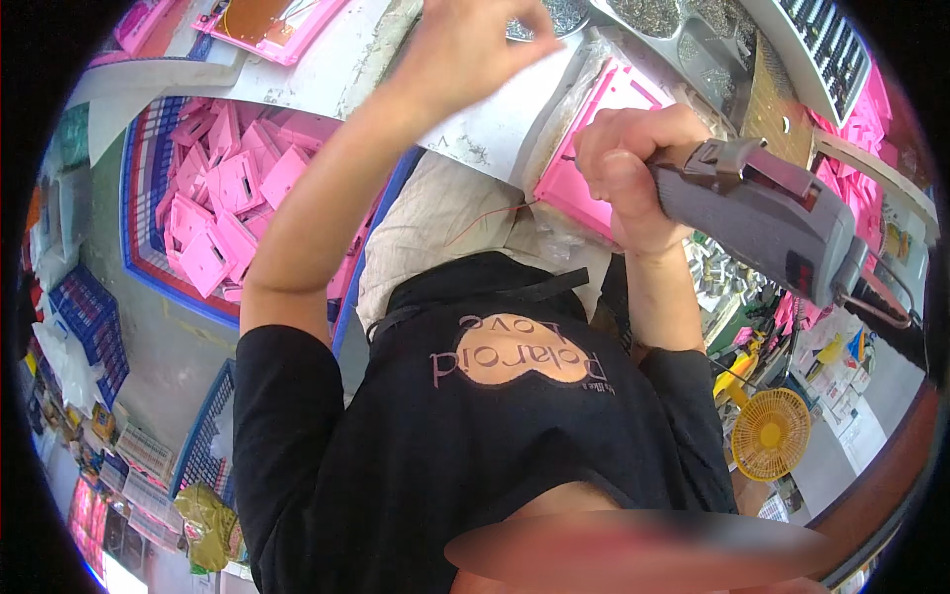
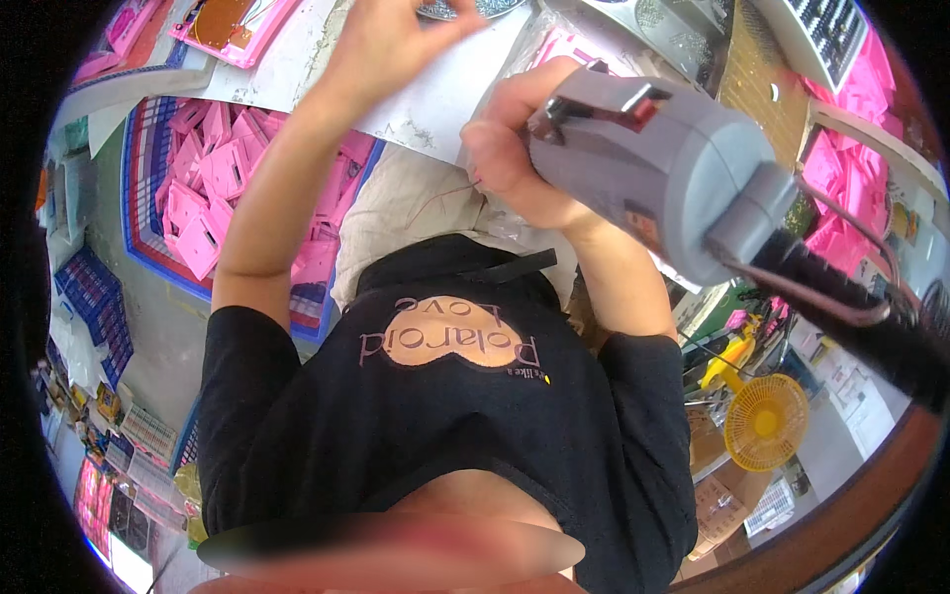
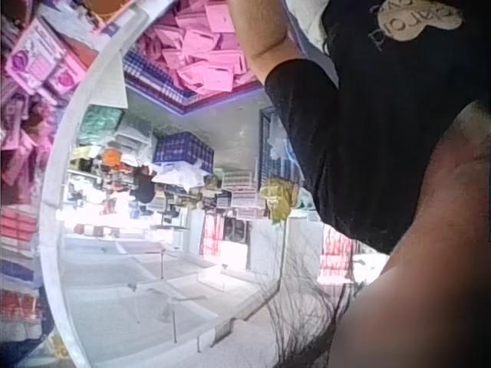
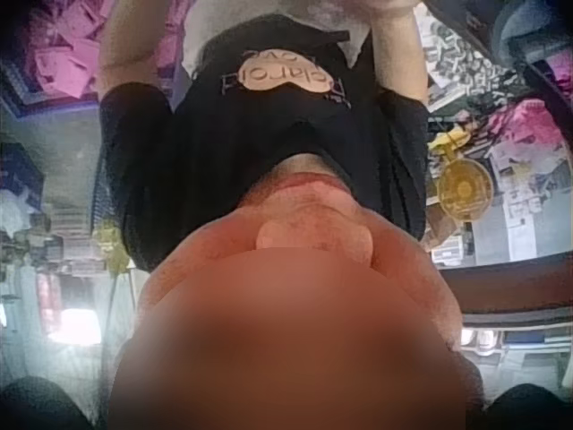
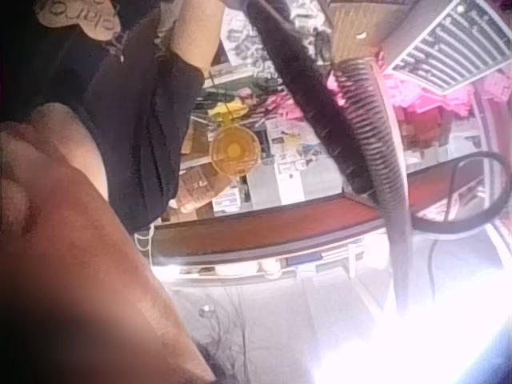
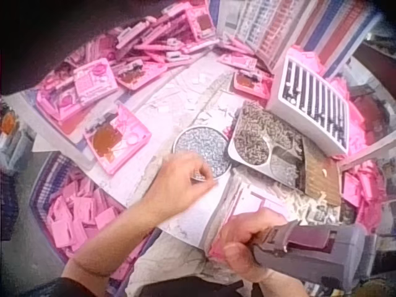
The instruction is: Soldering components and assembling a pink electronic device housing.
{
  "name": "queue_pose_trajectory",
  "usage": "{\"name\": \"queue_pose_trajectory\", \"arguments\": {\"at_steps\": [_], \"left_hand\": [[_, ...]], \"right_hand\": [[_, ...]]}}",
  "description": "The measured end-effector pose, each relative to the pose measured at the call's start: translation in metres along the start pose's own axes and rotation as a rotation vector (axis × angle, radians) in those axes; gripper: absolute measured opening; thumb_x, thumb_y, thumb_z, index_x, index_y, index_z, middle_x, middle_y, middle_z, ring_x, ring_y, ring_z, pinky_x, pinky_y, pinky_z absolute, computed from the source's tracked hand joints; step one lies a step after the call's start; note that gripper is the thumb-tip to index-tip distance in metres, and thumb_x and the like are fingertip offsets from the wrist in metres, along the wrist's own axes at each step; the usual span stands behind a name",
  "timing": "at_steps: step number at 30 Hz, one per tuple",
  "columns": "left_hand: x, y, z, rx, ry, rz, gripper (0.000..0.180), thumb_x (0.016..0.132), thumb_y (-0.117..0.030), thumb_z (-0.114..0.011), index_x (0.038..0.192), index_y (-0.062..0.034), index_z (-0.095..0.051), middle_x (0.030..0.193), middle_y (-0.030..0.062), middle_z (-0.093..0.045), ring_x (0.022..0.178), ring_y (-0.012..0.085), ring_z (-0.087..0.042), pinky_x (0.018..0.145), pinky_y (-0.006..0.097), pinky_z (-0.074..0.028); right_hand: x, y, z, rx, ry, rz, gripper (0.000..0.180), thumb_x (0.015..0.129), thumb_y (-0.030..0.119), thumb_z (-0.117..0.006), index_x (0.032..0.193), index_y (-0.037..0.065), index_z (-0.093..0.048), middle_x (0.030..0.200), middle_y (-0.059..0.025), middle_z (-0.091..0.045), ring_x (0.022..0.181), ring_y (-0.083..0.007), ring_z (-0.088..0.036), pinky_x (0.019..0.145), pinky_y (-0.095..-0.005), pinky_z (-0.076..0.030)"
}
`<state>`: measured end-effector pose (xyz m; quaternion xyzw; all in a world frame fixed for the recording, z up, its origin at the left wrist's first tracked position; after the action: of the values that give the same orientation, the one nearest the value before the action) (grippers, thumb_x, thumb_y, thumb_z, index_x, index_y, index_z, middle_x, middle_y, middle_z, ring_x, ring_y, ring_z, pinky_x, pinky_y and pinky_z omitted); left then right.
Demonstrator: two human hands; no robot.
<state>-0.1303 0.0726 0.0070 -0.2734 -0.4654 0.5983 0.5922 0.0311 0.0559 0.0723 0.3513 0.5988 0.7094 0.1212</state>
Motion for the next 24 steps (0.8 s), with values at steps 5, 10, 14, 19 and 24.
{"name": "queue_pose_trajectory", "arguments": {"at_steps": [5, 10, 14, 19, 24], "left_hand": [[-0.06, -0.05, -0.013, 0.144, 0.004, -0.416, 0.01, 0.084, -0.016, -0.079, 0.093, -0.0143, -0.073, 0.093, -0.0004, -0.072, 0.09, 0.0202, -0.065, 0.095, 0.039, -0.039], [-0.082, -0.063, -0.024, 0.105, 0.026, -0.41, 0.015, 0.082, -0.012, -0.08, 0.095, -0.0134, -0.074, 0.096, -0.0003, -0.073, 0.09, 0.0197, -0.065, 0.091, 0.037, -0.038], [-0.082, -0.07, -0.024, 0.127, 0.032, -0.432, 0.017, 0.08, -0.011, -0.082, 0.094, -0.0138, -0.074, 0.094, -0.0008, -0.073, 0.09, 0.0182, -0.065, 0.092, 0.036, -0.038], [-0.08, -0.077, -0.025, 0.155, 0.021, -0.491, 0.017, 0.078, -0.013, -0.082, 0.092, -0.0147, -0.073, 0.09, -0.0027, -0.072, 0.089, 0.0168, -0.065, 0.092, 0.037, -0.037], [-0.084, -0.078, -0.03, 0.268, 0.176, -0.489, 0.027, 0.076, -0.015, -0.081, 0.101, -0.0128, -0.072, 0.109, 0.0006, -0.072, 0.104, 0.02, -0.065, 0.104, 0.043, -0.036]], "right_hand": [[0.002, 0.019, 0.017, 0.101, -0.106, 0.071, 0.024, 0.095, 0.018, -0.073, 0.104, 0.003, -0.056, 0.067, -0.0044, -0.057, 0.055, -0.0135, -0.052, 0.055, -0.0297, -0.044], [0.013, 0.057, 0.016, 0.352, 0.081, 0.195, 0.037, 0.099, 0.028, -0.07, 0.113, 0.0, -0.051, 0.068, -0.0039, -0.051, 0.056, -0.0126, -0.043, 0.053, -0.0315, -0.038], [0.007, 0.06, 0.012, 0.275, 0.048, 0.187, 0.033, 0.102, 0.034, -0.061, 0.115, 0.004, -0.054, 0.066, -0.0002, -0.051, 0.054, -0.012, -0.045, 0.054, -0.0309, -0.037], [0.007, 0.063, 0.013, 0.259, 0.055, 0.202, 0.032, 0.102, 0.033, -0.062, 0.114, 0.005, -0.054, 0.066, -0.0003, -0.05, 0.055, -0.012, -0.045, 0.054, -0.0307, -0.038], [-0.005, 0.05, 0.01, 0.367, 0.001, 0.159, 0.03, 0.098, 0.022, -0.07, 0.108, 0.001, -0.051, 0.07, -0.0053, -0.053, 0.059, -0.0141, -0.048, 0.055, -0.0307, -0.042]]}}
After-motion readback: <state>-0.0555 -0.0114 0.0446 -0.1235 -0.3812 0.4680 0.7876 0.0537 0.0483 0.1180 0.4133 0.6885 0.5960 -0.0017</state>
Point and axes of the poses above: each hand's wrist, its own x-axis towards the middle knuckle, its own z-axis out of the back of the hand, y = z × x, the point moved 8 cm from there along x, towards the middle knuckle
